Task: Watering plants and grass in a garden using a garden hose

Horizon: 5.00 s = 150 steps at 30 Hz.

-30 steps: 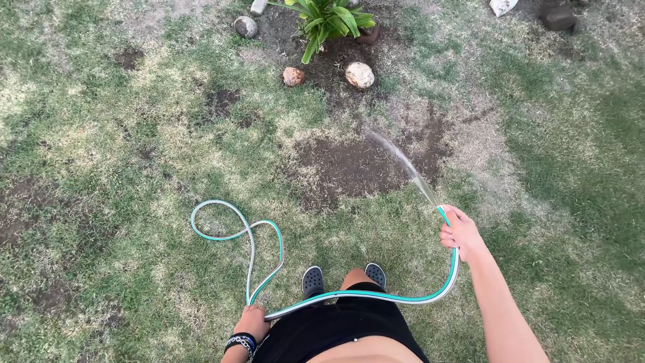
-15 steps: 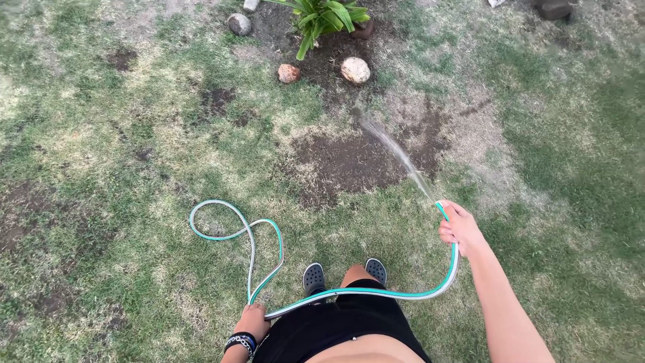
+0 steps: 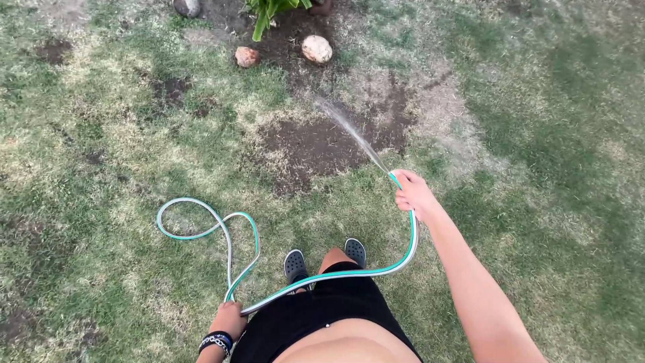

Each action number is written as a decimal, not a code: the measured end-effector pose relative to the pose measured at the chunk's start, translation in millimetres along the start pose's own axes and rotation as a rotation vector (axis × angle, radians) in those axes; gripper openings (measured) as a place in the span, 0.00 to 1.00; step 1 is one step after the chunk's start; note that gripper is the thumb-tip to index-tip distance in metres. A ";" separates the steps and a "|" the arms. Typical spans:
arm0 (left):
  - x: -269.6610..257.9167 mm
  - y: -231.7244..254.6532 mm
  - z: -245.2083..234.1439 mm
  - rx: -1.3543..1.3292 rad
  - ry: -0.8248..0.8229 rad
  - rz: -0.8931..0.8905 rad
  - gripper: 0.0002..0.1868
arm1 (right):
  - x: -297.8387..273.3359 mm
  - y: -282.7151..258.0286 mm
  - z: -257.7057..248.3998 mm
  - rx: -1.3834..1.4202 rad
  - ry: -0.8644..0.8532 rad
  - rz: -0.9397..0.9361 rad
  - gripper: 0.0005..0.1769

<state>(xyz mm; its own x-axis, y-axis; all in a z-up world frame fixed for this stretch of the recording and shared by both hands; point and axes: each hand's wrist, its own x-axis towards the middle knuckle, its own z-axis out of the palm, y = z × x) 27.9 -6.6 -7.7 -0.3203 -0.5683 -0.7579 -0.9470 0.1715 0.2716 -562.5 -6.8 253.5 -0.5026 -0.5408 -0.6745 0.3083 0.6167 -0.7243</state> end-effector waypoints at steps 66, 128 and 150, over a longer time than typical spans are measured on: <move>3.1 -11.0 13.7 0.086 0.037 0.022 0.15 | -13.8 2.4 18.3 -0.074 -0.123 -0.194 0.19; -32.3 -16.4 61.7 0.028 0.057 -0.039 0.13 | -21.4 66.0 49.1 -0.298 -0.121 0.078 0.23; -28.6 -11.3 45.8 -0.012 0.028 -0.094 0.14 | -10.4 56.0 50.5 -0.296 -0.075 0.058 0.25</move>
<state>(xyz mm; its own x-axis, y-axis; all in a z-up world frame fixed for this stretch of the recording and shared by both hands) 46.7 44.6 -16.3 -0.2294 -0.6035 -0.7636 -0.9723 0.1067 0.2078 -499.2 4.4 212.8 -0.4263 -0.5338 -0.7303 0.0807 0.7817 -0.6185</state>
